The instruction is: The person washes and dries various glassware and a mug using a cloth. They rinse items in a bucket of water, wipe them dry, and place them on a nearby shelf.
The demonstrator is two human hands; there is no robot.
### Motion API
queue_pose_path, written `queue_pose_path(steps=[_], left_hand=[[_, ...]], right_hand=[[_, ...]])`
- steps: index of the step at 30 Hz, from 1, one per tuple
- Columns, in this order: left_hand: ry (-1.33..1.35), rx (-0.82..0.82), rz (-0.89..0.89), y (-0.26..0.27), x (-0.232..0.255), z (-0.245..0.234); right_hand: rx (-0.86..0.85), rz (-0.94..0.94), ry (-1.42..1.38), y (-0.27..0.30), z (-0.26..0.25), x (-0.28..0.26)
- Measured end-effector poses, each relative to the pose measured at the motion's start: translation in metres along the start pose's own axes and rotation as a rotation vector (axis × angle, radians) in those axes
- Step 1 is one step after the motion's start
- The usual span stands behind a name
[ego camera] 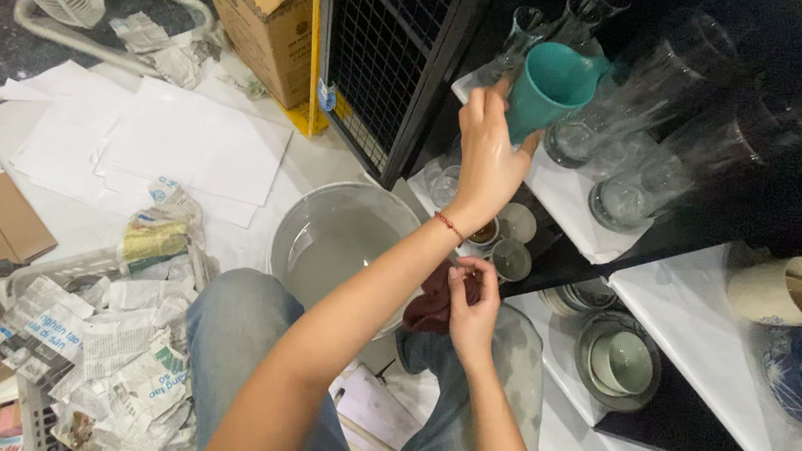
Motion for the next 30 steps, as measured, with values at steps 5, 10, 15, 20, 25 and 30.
queue_pose_path(steps=[5,10,15,20,25,30], left_hand=[[0.074,0.016,0.036,-0.009,-0.005,0.002],[0.093,-0.022,0.014,-0.014,-0.015,0.007],[0.012,-0.047,0.138,-0.010,-0.014,-0.017],[0.236,-0.375,0.000,0.055,-0.042,-0.096],[0.463,-0.647,-0.923,0.097,-0.117,-0.159],[0.301,-0.623,-1.001,0.084,-0.176,-0.219]], right_hand=[[0.011,0.021,-0.003,-0.003,0.000,-0.006],[0.043,0.020,0.048,-0.002,0.001,-0.008],[0.024,-0.004,0.033,-0.010,0.005,-0.017],[-0.072,-0.038,-0.015,-0.019,0.024,-0.047],[-0.208,-0.249,0.235,-0.025,0.073,-0.085],[-0.160,-0.237,0.439,-0.051,0.101,-0.102]])
Point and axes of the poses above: each hand's wrist, its own y-axis away from the middle knuckle, its own z-axis out of the palm, x = y × z, the point moved 5 cm from there along -y, towards the middle knuckle, and after that the axes turned 10 degrees about x, right-handed, at the moved point
